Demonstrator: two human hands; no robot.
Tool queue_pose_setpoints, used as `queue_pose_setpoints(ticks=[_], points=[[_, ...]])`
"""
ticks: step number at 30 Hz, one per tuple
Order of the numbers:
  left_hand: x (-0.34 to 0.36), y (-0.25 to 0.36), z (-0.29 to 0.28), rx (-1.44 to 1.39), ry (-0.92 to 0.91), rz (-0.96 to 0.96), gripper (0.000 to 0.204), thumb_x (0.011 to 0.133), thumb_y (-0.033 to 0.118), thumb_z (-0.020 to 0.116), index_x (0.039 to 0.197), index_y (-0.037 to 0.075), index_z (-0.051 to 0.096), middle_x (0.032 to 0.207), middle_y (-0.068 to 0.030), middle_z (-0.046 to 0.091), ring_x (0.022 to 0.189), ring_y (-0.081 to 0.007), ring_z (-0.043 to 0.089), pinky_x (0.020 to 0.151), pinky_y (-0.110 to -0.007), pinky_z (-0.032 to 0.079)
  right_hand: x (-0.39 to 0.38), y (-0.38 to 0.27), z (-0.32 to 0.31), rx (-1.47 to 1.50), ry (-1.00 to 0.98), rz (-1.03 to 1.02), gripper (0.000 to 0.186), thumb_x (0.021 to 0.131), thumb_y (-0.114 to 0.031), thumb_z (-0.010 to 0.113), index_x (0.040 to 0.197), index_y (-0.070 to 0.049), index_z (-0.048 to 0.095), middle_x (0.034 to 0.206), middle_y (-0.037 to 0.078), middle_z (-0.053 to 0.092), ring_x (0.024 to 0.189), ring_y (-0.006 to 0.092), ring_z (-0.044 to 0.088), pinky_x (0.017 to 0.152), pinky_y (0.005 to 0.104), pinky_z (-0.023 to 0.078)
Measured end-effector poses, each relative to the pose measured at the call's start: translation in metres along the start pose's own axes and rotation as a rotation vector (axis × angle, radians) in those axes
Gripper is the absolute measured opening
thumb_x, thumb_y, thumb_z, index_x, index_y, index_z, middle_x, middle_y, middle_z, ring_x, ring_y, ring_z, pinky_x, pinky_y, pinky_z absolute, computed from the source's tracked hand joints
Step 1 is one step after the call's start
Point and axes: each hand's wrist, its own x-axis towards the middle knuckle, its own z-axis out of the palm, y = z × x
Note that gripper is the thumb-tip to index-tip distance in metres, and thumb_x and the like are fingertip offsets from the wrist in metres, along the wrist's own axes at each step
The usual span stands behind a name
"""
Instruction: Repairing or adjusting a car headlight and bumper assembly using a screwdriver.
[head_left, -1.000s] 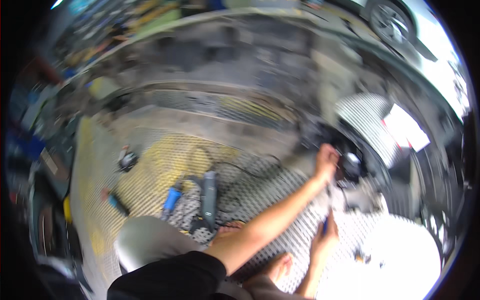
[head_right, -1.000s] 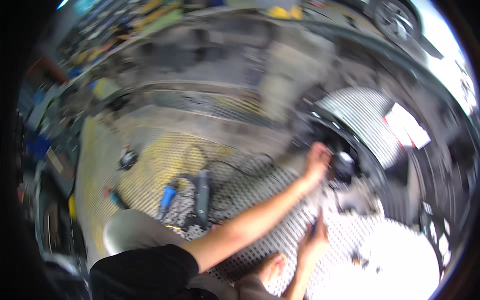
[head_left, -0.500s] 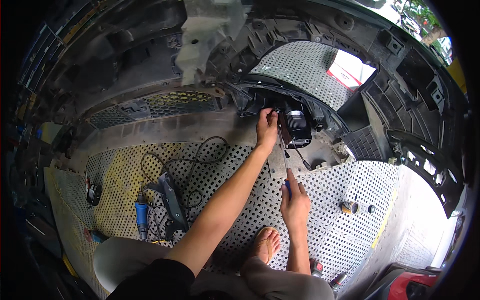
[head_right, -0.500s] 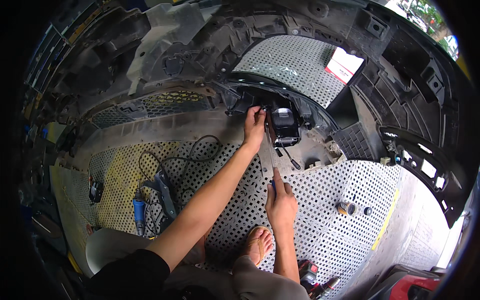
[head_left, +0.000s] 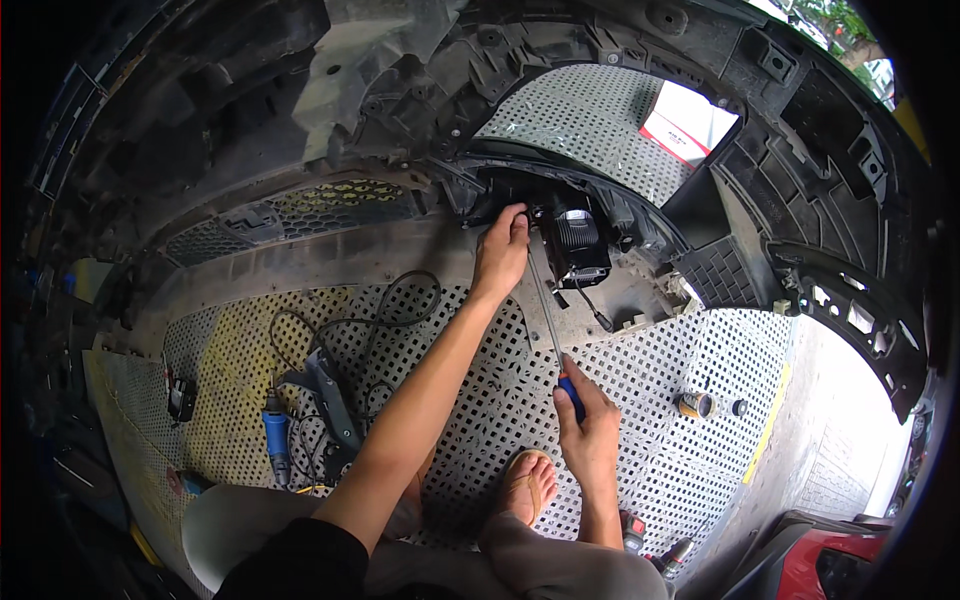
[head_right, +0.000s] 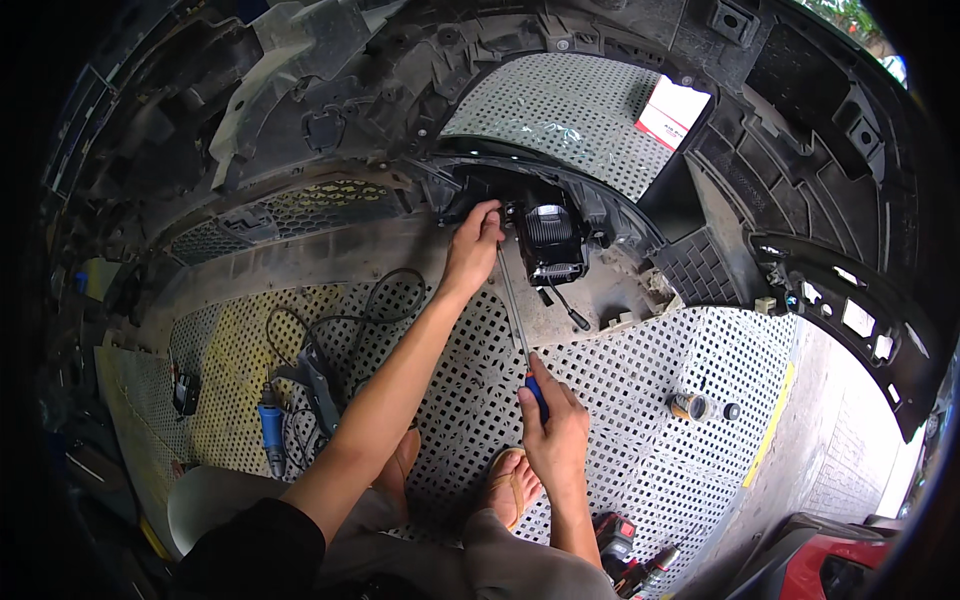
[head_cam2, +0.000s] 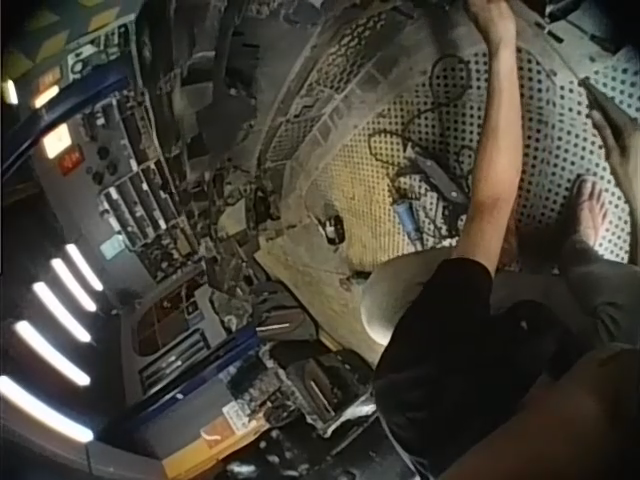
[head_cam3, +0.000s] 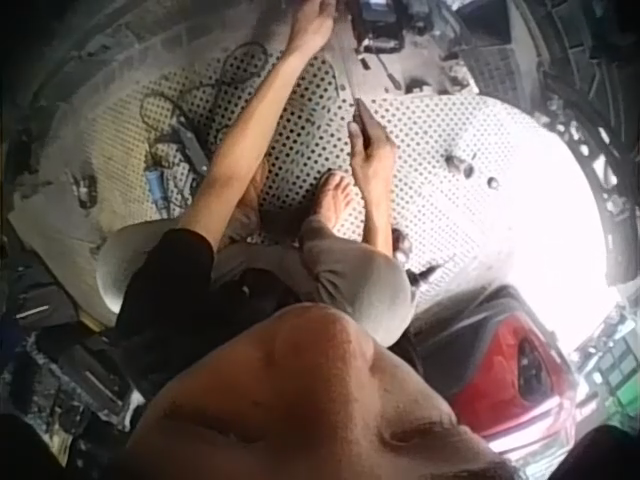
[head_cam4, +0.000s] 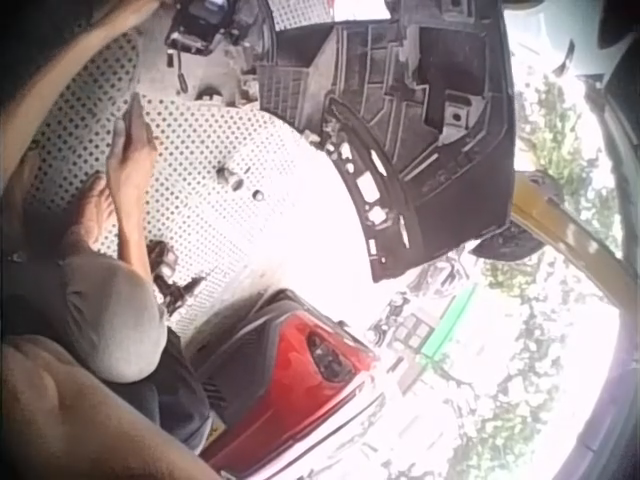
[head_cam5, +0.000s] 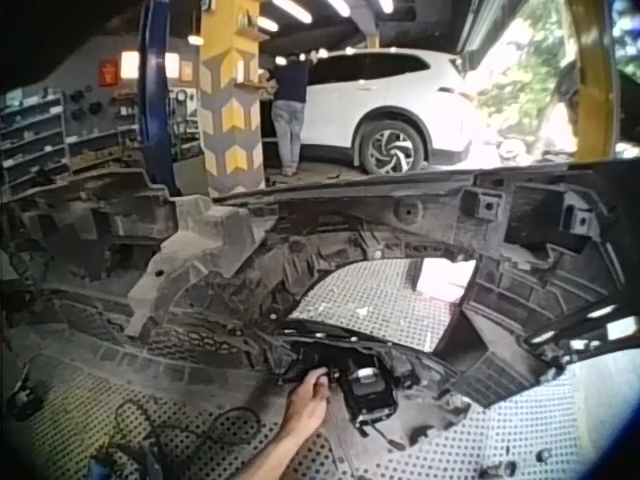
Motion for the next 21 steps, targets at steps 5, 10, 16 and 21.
queue_pose_setpoints(ticks=[5, 10, 16, 21], points=[[-0.010, 0.033, -0.020, -0.401, -0.099, -0.142, 0.031, 0.107, 0.021, 0.053, 0.134, 0.007, 0.058, 0.093, -0.0074, 0.066, 0.076, -0.0120, 0.063, 0.066, -0.027, 0.052, 0.013, -0.009, -0.002, 0.022, 0.051, 0.048, 0.040, 0.098, -0.016, 0.063, 0.137, -0.006, 0.062, 0.086, 0.020, 0.067, 0.073, 0.0315, 0.065, 0.075, 0.0400, 0.052], [-0.004, 0.037, -0.014, -0.509, -0.098, -0.188, 0.036, 0.106, 0.020, 0.057, 0.140, 0.008, 0.055, 0.094, -0.0066, 0.065, 0.078, -0.0129, 0.063, 0.065, -0.027, 0.051, 0.019, 0.000, 0.003, 0.002, 0.070, -0.005, 0.039, 0.100, -0.015, 0.061, 0.137, -0.005, 0.062, 0.092, 0.021, 0.070, 0.075, 0.0313, 0.066, 0.076, 0.0393, 0.053], [0.011, 0.031, -0.017, -0.589, -0.226, -0.203, 0.040, 0.101, 0.016, 0.065, 0.140, 0.008, 0.056, 0.095, -0.0026, 0.064, 0.079, -0.0116, 0.061, 0.066, -0.026, 0.051, 0.033, -0.001, 0.010, 0.053, 0.058, 0.049, 0.038, 0.099, -0.015, 0.062, 0.136, -0.005, 0.063, 0.096, 0.021, 0.072, 0.079, 0.0303, 0.068, 0.079, 0.0384, 0.053], [0.013, 0.021, -0.015, -0.705, -0.106, -0.102, 0.040, 0.097, 0.011, 0.069, 0.135, 0.004, 0.059, 0.093, -0.0037, 0.065, 0.075, -0.0107, 0.062, 0.064, -0.026, 0.054, 0.030, -0.005, 0.018, 0.086, 0.019, 0.110, 0.039, 0.100, -0.011, 0.059, 0.138, -0.002, 0.060, 0.108, 0.023, 0.072, 0.091, 0.0296, 0.070, 0.087, 0.0372, 0.053]])
